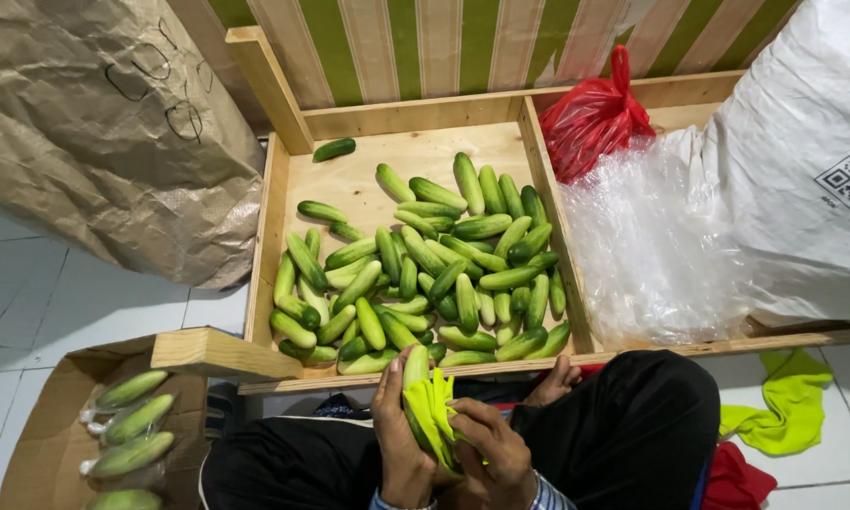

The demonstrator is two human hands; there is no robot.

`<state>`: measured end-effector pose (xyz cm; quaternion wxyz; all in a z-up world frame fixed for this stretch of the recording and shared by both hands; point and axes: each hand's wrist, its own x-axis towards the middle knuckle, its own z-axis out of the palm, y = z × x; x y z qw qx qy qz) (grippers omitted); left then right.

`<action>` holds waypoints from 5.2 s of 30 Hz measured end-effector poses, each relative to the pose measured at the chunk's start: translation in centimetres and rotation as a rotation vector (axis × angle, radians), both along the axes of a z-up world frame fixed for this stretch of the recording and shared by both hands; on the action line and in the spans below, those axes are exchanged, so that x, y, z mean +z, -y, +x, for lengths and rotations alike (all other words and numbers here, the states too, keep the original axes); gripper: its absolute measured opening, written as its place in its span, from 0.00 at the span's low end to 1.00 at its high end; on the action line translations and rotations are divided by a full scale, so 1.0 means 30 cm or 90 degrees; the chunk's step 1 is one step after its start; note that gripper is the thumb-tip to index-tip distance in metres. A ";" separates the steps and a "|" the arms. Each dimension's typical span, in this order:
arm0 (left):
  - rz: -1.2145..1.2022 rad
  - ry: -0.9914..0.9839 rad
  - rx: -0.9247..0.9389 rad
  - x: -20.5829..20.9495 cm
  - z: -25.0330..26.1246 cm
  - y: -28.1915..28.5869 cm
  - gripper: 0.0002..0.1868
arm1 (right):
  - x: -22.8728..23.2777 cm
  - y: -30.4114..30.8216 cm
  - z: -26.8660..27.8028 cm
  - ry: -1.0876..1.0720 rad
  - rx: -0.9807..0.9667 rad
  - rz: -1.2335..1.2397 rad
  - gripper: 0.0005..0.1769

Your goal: Packing cucumbers into small plastic bags and placing them into a cardboard box for distribution.

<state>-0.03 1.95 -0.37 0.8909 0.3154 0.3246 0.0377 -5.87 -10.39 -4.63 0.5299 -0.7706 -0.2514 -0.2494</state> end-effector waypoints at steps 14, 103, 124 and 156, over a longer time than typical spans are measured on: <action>-0.003 -0.007 -0.013 -0.009 0.030 -0.006 0.19 | -0.011 0.062 0.018 -0.023 0.041 -0.066 0.12; 0.238 0.156 -0.506 -0.361 0.738 0.820 0.16 | -0.015 0.860 0.769 -0.452 -0.423 0.372 0.13; 0.275 0.174 -0.437 -0.314 0.578 0.509 0.17 | -0.011 0.707 0.734 -0.398 -0.223 0.441 0.12; -0.089 0.036 0.031 0.063 0.344 0.103 0.12 | 0.122 -0.040 0.354 -0.204 -0.146 -0.114 0.21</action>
